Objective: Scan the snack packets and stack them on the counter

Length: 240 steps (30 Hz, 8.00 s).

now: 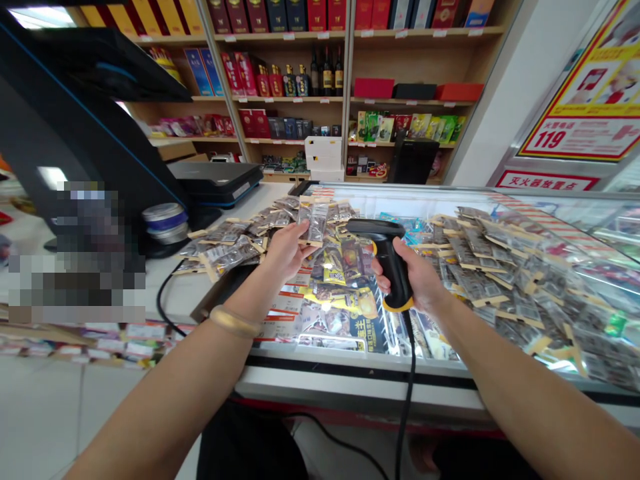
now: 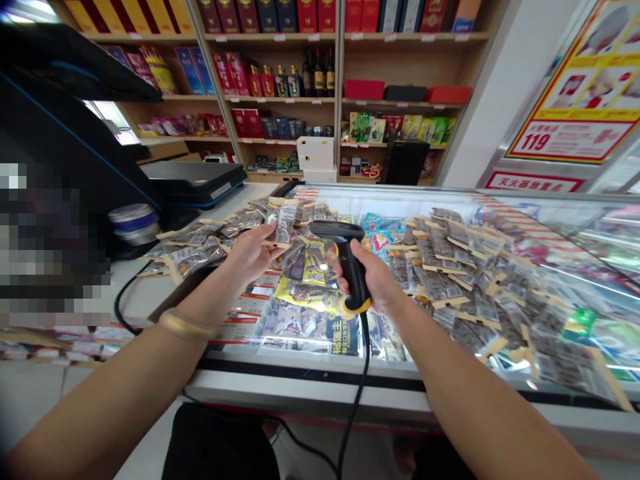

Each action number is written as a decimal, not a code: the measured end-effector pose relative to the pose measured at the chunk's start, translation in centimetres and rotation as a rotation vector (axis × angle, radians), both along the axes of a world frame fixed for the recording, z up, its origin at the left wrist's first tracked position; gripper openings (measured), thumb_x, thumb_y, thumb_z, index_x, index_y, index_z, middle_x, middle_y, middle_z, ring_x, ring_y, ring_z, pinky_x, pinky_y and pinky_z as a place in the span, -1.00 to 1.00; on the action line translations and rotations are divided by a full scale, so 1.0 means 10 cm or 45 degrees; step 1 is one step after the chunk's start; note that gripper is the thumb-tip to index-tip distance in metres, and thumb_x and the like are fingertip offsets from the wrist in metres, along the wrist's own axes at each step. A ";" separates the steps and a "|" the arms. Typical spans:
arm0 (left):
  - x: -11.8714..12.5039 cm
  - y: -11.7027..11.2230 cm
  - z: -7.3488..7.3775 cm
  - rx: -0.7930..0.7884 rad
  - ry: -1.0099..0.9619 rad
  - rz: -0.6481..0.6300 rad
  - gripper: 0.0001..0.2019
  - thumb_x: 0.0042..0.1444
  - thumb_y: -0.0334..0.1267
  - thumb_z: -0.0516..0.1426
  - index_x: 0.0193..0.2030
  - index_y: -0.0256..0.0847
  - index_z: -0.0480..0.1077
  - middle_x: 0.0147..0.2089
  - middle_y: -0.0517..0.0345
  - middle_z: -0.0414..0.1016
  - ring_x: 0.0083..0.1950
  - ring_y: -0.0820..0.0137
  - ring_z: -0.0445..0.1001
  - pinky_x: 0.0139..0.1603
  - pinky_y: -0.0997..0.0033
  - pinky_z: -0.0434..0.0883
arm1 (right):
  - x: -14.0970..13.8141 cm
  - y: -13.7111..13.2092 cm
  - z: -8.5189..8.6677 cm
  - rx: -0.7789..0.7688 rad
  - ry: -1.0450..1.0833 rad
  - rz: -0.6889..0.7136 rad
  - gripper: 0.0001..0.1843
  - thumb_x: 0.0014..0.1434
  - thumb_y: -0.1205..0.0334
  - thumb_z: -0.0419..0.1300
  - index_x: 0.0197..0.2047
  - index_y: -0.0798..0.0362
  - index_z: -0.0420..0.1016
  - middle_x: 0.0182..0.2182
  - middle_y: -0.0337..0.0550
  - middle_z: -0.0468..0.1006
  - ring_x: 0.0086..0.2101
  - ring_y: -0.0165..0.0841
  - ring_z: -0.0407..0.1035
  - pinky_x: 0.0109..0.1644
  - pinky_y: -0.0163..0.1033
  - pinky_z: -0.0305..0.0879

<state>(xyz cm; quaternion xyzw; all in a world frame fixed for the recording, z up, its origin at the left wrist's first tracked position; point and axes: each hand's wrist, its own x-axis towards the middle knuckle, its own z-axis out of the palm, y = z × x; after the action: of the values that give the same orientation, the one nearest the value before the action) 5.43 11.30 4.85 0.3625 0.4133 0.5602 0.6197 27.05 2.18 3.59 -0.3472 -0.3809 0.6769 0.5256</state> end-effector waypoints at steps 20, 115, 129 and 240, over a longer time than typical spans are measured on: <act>0.07 -0.05 -0.07 0.241 0.291 -0.008 -0.82 0.17 -0.17 0.22 -0.13 -0.15 0.47 -0.27 0.18 0.60 -0.17 0.36 0.65 0.00 0.13 0.63 | -0.01 0.00 -0.06 -0.003 -0.033 0.141 -0.49 0.08 -0.22 0.37 -0.25 0.05 0.37 -0.53 -0.27 0.46 -0.66 -0.49 0.24 -0.62 -0.35 0.21; -0.29 0.06 -0.03 0.209 0.485 0.090 -0.53 -0.42 -0.34 0.47 -0.27 -0.22 0.49 -0.35 0.23 0.57 -0.32 0.41 0.54 -0.24 0.42 0.51 | 0.10 0.07 -0.02 -0.051 -0.026 0.019 -0.59 0.21 -0.16 0.25 -0.22 0.05 0.40 -0.54 -0.27 0.40 -0.64 -0.47 0.20 -0.61 -0.36 0.17; -0.18 0.00 -0.01 0.149 0.490 0.155 -0.47 -0.40 -0.30 0.52 -0.24 -0.24 0.46 -0.49 0.29 0.53 -0.57 0.54 0.37 -0.59 0.60 0.22 | 0.11 0.05 -0.05 -0.069 -0.126 0.229 -0.39 0.00 -0.24 0.41 -0.11 0.07 0.43 -0.52 -0.27 0.44 -0.65 -0.48 0.23 -0.60 -0.36 0.22; -0.53 0.23 0.06 0.468 1.968 0.493 -0.72 0.05 -0.28 0.19 -0.11 -0.11 0.64 -0.13 -0.11 0.67 0.04 -0.12 0.57 0.13 -0.05 0.41 | 0.08 0.08 -0.08 -0.107 -0.058 0.063 -0.50 0.10 -0.20 0.34 -0.18 0.08 0.44 -0.54 -0.28 0.43 -0.65 -0.50 0.22 -0.61 -0.39 0.20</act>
<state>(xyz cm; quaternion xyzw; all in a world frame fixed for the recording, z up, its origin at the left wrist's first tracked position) 0.16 13.57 5.45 0.6643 0.6808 0.3080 -0.0175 27.82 2.96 2.77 -0.3748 -0.3725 0.6968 0.4850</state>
